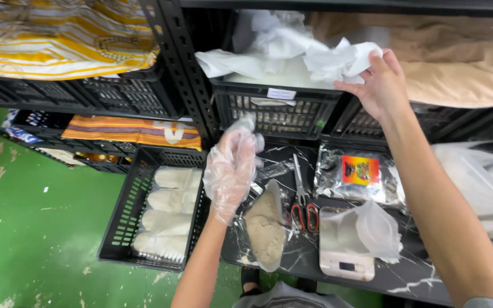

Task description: The person scoops a white powder from a large bag into small plastic bags using a metal scoop, places each filled bag on a digital scale to check weight, and adjusts the contents as needed. The person then folds the top of each bag and sets it aside.

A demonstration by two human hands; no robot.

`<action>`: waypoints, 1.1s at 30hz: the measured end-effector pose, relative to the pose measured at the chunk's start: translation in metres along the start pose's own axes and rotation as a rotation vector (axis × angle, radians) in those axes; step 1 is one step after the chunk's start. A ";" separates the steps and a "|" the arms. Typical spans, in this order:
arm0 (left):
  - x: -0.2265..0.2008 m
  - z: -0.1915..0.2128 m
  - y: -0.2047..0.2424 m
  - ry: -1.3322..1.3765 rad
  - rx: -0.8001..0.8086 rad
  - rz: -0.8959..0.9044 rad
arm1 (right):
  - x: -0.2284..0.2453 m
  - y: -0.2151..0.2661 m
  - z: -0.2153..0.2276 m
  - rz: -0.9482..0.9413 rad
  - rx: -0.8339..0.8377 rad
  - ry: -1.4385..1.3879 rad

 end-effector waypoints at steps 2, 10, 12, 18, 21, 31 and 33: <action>-0.004 -0.010 -0.015 -0.509 0.070 0.203 | 0.014 0.014 0.013 -0.013 0.006 -0.272; 0.029 -0.124 -0.164 -1.156 0.638 -0.091 | 0.008 0.019 0.025 -0.078 0.107 -0.160; 0.046 -0.129 -0.169 -1.117 0.714 0.089 | 0.010 0.027 0.037 0.001 0.167 -0.149; 0.063 -0.127 -0.162 -1.232 0.796 0.210 | 0.031 0.058 0.126 0.100 -0.204 -0.096; 0.062 -0.126 -0.160 -1.370 0.822 0.228 | 0.043 0.076 0.148 0.075 -0.245 -0.127; -0.095 -0.081 -0.045 -1.131 0.379 0.250 | 0.061 0.173 0.212 -0.008 -0.088 -0.035; -0.096 -0.082 0.013 -1.101 0.376 0.305 | 0.059 0.194 0.218 -0.013 -0.005 0.019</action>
Point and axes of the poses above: each hand's wrist, its own y-axis away from the middle knuckle, its own z-axis out of the back of the hand, x = y × z, the point moved 6 cm from there along -y, towards the middle knuckle, and after that the axes turned 9 degrees about x, right-handed, at the moved point
